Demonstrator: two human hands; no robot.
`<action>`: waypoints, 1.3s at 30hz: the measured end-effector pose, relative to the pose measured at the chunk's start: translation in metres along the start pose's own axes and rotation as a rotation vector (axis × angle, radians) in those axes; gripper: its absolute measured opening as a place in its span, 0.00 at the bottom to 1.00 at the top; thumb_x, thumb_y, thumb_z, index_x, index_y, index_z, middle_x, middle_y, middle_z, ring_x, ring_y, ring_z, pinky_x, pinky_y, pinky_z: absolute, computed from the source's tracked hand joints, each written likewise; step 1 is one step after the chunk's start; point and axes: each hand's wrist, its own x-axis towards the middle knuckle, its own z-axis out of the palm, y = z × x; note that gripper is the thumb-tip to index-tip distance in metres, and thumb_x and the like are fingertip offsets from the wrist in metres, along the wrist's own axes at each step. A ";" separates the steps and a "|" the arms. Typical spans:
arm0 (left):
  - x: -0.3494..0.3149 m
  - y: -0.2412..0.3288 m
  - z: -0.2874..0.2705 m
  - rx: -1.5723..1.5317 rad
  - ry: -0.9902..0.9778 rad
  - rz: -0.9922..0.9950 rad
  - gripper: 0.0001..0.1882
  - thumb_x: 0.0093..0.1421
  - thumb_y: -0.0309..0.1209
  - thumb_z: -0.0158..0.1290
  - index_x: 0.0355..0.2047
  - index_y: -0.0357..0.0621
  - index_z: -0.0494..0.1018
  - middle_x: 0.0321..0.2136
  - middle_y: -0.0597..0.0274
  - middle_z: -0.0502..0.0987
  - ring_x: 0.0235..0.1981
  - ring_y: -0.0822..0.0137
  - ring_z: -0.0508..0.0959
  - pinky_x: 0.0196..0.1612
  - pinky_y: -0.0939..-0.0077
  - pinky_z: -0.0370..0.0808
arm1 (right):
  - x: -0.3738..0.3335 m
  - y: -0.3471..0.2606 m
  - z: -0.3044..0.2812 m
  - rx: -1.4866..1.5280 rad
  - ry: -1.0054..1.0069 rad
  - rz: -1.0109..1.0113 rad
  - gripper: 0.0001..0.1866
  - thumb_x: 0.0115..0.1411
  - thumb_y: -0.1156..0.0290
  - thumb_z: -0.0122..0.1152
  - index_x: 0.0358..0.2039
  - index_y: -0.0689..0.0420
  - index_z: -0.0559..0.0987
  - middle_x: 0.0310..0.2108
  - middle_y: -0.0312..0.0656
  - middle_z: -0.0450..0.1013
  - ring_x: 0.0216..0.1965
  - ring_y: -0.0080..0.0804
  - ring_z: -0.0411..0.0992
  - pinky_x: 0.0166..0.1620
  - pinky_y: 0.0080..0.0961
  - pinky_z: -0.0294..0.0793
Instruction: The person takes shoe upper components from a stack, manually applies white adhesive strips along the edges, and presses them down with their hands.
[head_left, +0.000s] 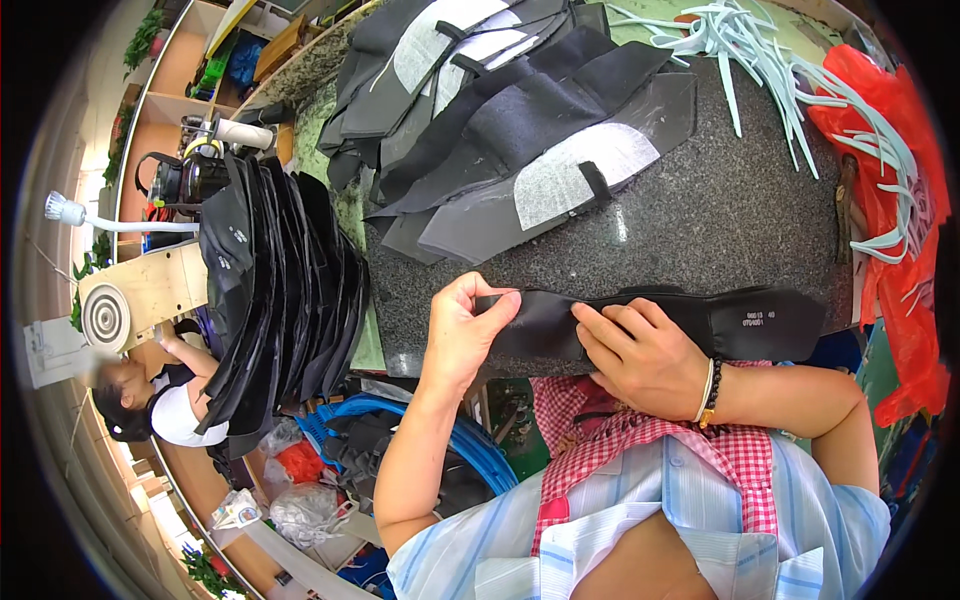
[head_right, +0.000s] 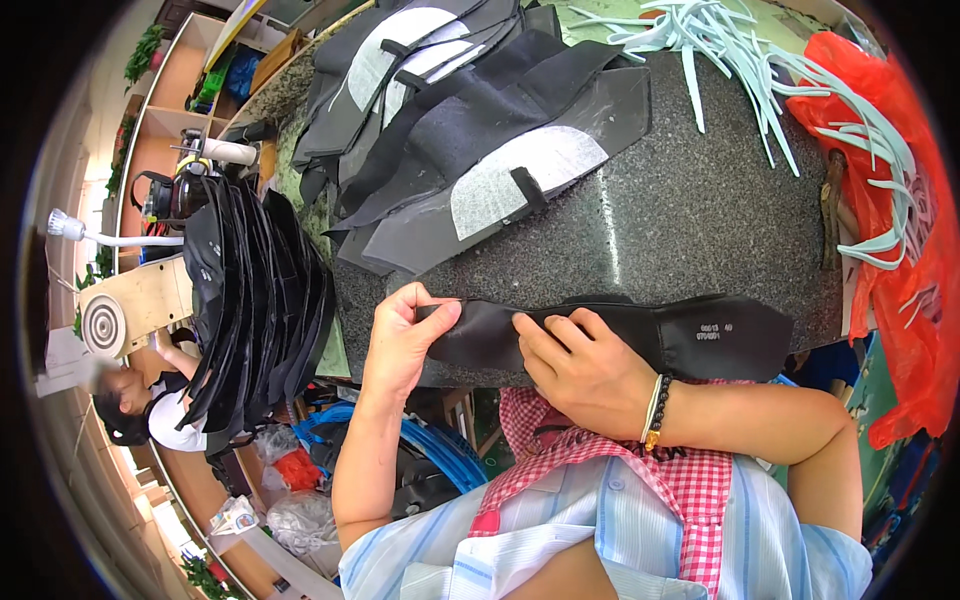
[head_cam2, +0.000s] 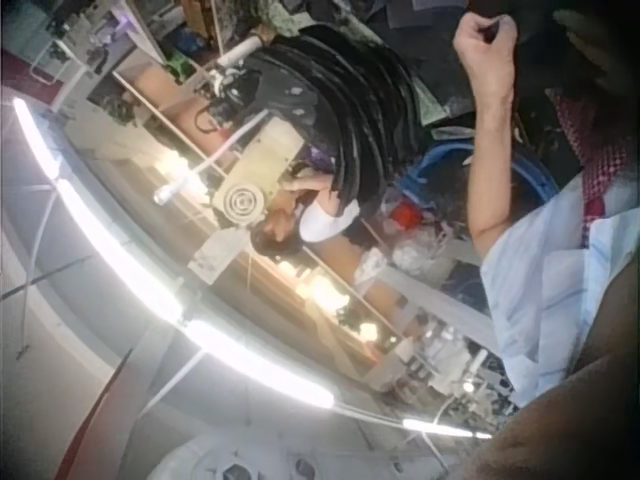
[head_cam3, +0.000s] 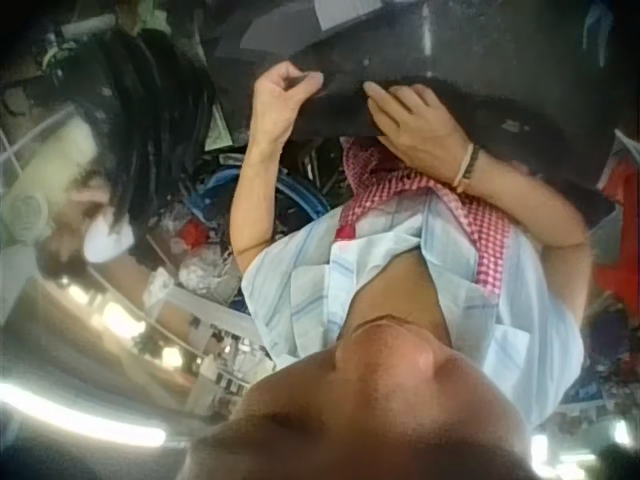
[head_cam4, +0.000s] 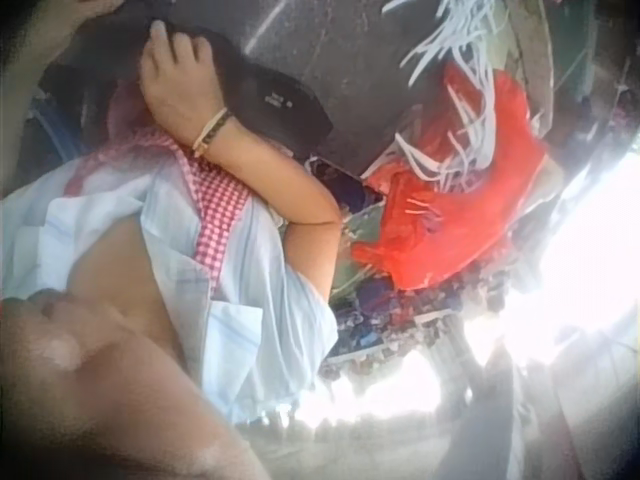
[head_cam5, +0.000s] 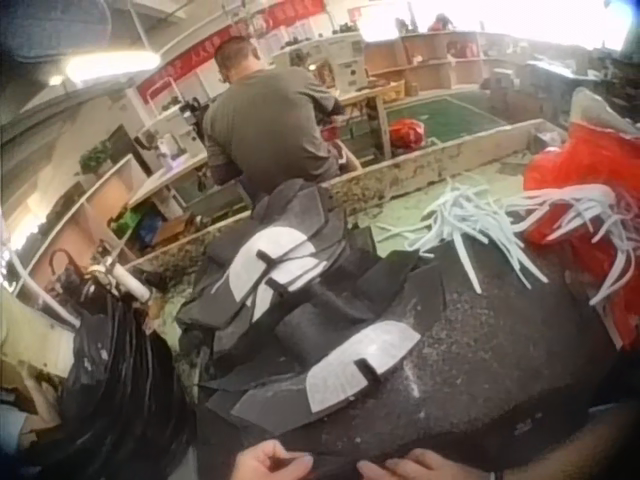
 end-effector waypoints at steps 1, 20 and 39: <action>-0.001 0.000 0.001 0.005 0.003 -0.002 0.14 0.59 0.21 0.61 0.23 0.46 0.67 0.29 0.59 0.81 0.28 0.79 0.77 0.33 0.83 0.76 | 0.001 0.000 -0.003 0.005 0.004 0.000 0.28 0.48 0.61 0.66 0.47 0.65 0.77 0.59 0.52 0.69 0.49 0.39 0.70 0.53 0.35 0.69; -0.004 -0.010 0.010 0.750 0.258 0.552 0.10 0.49 0.21 0.64 0.24 0.37 0.71 0.33 0.57 0.73 0.33 0.64 0.75 0.39 0.72 0.74 | 0.015 0.000 -0.019 0.091 -0.219 0.029 0.36 0.44 0.57 0.71 0.53 0.59 0.72 0.64 0.46 0.62 0.50 0.40 0.66 0.49 0.39 0.68; -0.019 0.006 0.068 0.942 -0.376 0.740 0.23 0.44 0.33 0.68 0.42 0.42 0.80 0.46 0.59 0.77 0.47 0.55 0.76 0.50 0.63 0.74 | -0.023 0.082 -0.050 0.873 -0.215 0.439 0.09 0.58 0.69 0.63 0.32 0.63 0.82 0.25 0.49 0.77 0.26 0.44 0.77 0.33 0.35 0.75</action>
